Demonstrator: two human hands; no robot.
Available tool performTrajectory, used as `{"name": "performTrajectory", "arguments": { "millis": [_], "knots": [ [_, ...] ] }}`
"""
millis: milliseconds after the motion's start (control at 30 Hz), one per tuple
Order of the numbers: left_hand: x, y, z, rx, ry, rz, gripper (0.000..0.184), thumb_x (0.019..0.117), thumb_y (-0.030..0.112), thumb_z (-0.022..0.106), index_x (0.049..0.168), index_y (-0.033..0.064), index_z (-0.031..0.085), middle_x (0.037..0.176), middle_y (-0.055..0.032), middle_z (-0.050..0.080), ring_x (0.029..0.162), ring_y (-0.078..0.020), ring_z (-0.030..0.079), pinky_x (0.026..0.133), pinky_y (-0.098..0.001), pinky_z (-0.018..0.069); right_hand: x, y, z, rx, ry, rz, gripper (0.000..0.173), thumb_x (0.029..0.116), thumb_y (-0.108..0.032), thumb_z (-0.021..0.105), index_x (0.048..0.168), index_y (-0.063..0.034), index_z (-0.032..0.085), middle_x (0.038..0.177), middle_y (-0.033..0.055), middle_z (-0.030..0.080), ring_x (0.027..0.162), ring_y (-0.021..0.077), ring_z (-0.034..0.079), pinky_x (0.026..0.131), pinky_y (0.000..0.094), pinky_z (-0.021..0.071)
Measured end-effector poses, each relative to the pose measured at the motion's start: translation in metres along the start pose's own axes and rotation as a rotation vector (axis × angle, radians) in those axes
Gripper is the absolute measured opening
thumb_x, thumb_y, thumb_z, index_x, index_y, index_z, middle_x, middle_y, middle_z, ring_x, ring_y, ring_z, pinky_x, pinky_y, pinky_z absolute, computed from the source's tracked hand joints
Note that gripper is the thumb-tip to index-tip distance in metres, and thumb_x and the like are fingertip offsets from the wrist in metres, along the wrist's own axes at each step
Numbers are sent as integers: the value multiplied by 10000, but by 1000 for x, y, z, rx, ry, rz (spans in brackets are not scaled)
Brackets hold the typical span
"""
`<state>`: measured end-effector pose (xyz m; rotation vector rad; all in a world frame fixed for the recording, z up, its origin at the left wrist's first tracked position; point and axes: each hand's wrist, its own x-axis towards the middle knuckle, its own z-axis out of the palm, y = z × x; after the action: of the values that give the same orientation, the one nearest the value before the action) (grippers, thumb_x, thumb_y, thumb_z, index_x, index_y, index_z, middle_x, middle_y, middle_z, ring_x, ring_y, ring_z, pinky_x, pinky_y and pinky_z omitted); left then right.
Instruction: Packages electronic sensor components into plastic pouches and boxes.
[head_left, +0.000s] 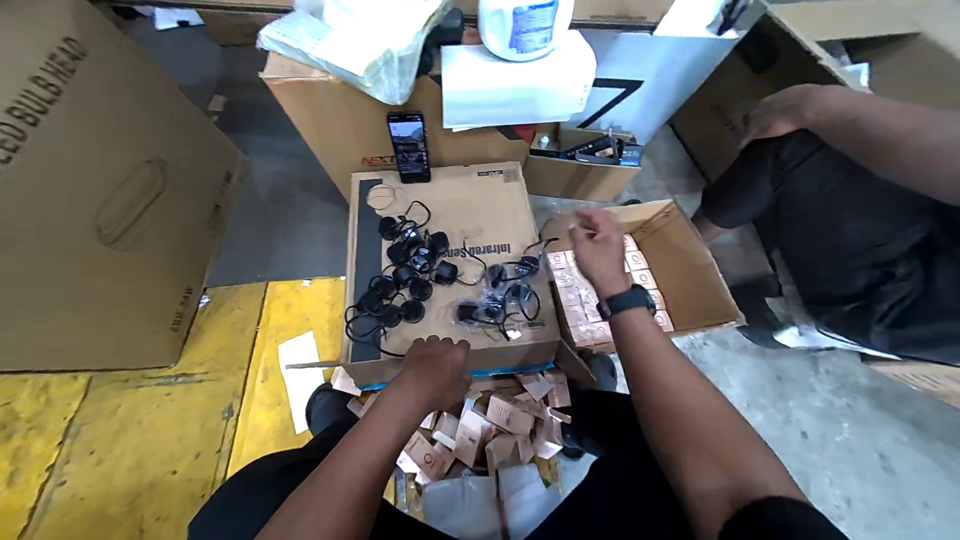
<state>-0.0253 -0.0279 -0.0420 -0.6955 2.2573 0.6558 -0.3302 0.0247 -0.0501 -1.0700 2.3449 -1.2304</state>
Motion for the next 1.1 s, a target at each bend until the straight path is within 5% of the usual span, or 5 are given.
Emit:
{"name": "performTrajectory", "arguments": {
  "millis": [100, 300, 433, 800, 1100],
  "knots": [
    [-3, 0, 0, 16, 15, 7, 542, 1009, 460, 561, 1414, 98, 557, 1278, -190, 653, 1236, -397, 592, 1009, -607, 451, 23, 72, -22, 2, 150, 346, 380, 1001, -147, 573, 1332, 37, 599, 1306, 267, 620, 1193, 384, 620, 1016, 572, 491],
    [-8, -2, -5, 1, 5, -3, 522, 1021, 448, 557, 1397, 86, 560, 1283, -195, 645, 1252, -397, 581, 1028, -602, 438, -25, 182, 14, -707, -899, 467, 347, 1000, -204, 596, 1231, 35, 692, 1286, 284, 646, 1260, 440, 588, 1077, 645, 416],
    [-7, -4, -9, -31, 13, 8, 508, 1023, 428, 558, 1394, 82, 556, 1286, -195, 645, 1255, -397, 577, 1038, -607, 426, -31, 183, 49, -847, -1137, 301, 384, 975, -250, 650, 1231, 33, 689, 1382, 291, 574, 1313, 465, 529, 1082, 662, 397],
    [-18, -4, -14, -149, 312, 70, 420, 1015, 382, 566, 1328, 108, 623, 1192, -162, 690, 1146, -365, 641, 955, -593, 480, 14, 15, -21, -530, -256, 138, 204, 946, -101, 628, 1102, 11, 696, 1000, 262, 699, 954, 461, 675, 823, 716, 501],
    [-20, 11, -9, -514, 805, 176, 490, 996, 527, 572, 1248, 118, 668, 1027, -66, 703, 871, -209, 680, 782, -441, 569, -125, -39, 32, -227, -499, -273, 269, 1024, -196, 527, 1188, -82, 708, 982, 81, 729, 844, 212, 708, 784, 472, 597]
  ]
}}
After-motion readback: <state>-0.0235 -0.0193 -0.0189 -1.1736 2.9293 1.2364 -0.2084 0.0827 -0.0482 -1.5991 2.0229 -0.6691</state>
